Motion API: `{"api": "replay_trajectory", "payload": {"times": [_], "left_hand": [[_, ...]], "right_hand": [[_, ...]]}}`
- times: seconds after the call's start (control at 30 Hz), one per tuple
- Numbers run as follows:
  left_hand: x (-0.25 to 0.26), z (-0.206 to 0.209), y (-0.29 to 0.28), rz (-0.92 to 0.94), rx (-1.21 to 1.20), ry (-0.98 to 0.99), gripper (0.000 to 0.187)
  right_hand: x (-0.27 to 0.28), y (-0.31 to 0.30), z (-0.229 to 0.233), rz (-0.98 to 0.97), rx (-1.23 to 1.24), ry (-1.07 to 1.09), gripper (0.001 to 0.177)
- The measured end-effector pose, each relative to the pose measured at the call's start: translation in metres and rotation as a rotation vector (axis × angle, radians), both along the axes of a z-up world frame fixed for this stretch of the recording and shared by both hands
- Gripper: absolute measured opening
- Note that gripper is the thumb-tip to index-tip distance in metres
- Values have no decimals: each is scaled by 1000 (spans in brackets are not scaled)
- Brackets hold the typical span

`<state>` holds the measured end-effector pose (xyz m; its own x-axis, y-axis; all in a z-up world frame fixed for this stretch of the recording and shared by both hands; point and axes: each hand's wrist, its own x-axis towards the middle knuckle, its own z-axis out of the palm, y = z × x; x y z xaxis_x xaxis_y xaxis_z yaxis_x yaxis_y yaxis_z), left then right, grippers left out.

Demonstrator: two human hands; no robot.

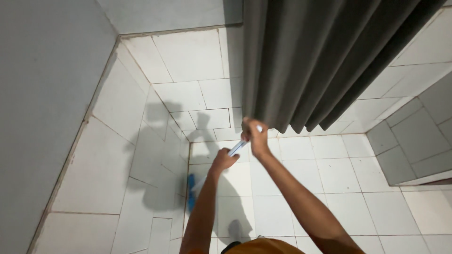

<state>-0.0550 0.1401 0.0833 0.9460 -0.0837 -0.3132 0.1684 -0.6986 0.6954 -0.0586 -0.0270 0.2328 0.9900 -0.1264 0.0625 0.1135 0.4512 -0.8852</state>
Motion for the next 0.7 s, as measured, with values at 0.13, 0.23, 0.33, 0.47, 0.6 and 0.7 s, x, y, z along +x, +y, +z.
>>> {"api": "replay_trajectory", "payload": {"times": [0.13, 0.23, 0.33, 0.47, 0.6, 0.7], "left_hand": [[-10, -61, 25, 99, -23, 154, 52], [-17, -84, 19, 52, 36, 35, 57], [-22, -82, -12, 21, -8, 69, 55], [-18, -99, -62, -48, -113, 100, 46], [-22, -104, -106, -63, -270, 3, 48], [-29, -69, -134, -214, -274, 51, 46]], "right_hand": [[-15, 12, -34, 83, 46, 21, 44], [-26, 11, -37, 104, -91, 106, 41], [-28, -2, -31, -4, -142, 104, 36], [-32, -28, -5, -87, -309, 41, 37], [-46, -51, 9, -148, -383, -24, 48], [-53, -67, 11, -201, -446, -79, 46]]}}
